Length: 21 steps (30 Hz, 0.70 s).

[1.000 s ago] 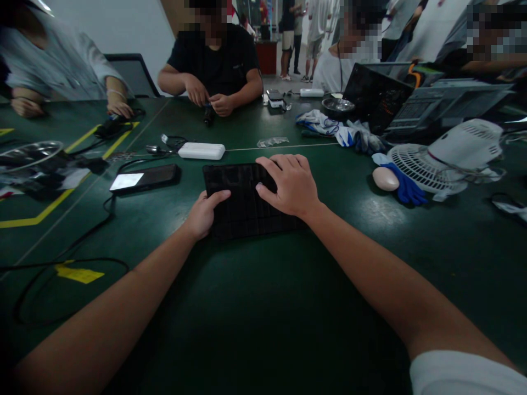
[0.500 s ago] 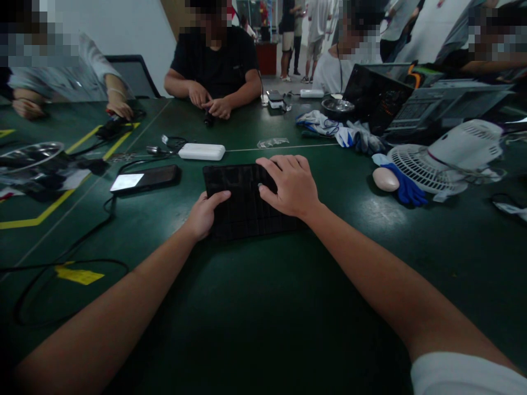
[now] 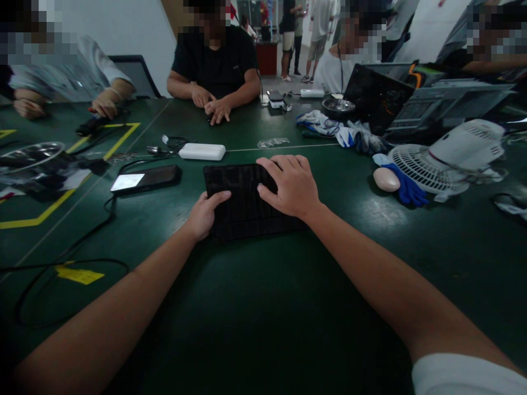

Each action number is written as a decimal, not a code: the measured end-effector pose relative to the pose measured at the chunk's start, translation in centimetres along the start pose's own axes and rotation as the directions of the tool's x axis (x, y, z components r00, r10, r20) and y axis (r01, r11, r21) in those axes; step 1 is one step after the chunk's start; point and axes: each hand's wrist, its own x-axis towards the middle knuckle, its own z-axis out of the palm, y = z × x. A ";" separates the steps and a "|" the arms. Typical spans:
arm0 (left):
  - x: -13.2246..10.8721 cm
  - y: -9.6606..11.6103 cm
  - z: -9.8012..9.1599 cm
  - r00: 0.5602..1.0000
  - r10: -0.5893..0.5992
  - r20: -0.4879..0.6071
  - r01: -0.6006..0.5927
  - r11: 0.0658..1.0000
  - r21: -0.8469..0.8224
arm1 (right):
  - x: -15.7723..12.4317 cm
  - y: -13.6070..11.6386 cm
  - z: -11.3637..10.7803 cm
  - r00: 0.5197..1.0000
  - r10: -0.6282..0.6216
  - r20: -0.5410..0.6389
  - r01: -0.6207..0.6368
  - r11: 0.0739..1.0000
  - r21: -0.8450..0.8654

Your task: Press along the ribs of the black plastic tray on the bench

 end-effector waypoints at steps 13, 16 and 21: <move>-0.4 0.4 0.3 1.000 0.004 0.007 -0.004 1.000 -0.012 | 0.0 0.0 0.2 1.000 0.002 -0.016 -0.002 1.000 -0.018; -0.3 0.4 0.2 1.000 0.001 0.010 -0.001 1.000 -0.015 | 0.0 0.0 0.2 1.000 0.002 -0.016 -0.002 1.000 -0.025; -0.3 0.2 0.3 1.000 -0.001 0.016 0.002 0.998 -0.066 | -0.1 0.1 0.2 1.000 -0.003 -0.018 0.002 1.000 -0.015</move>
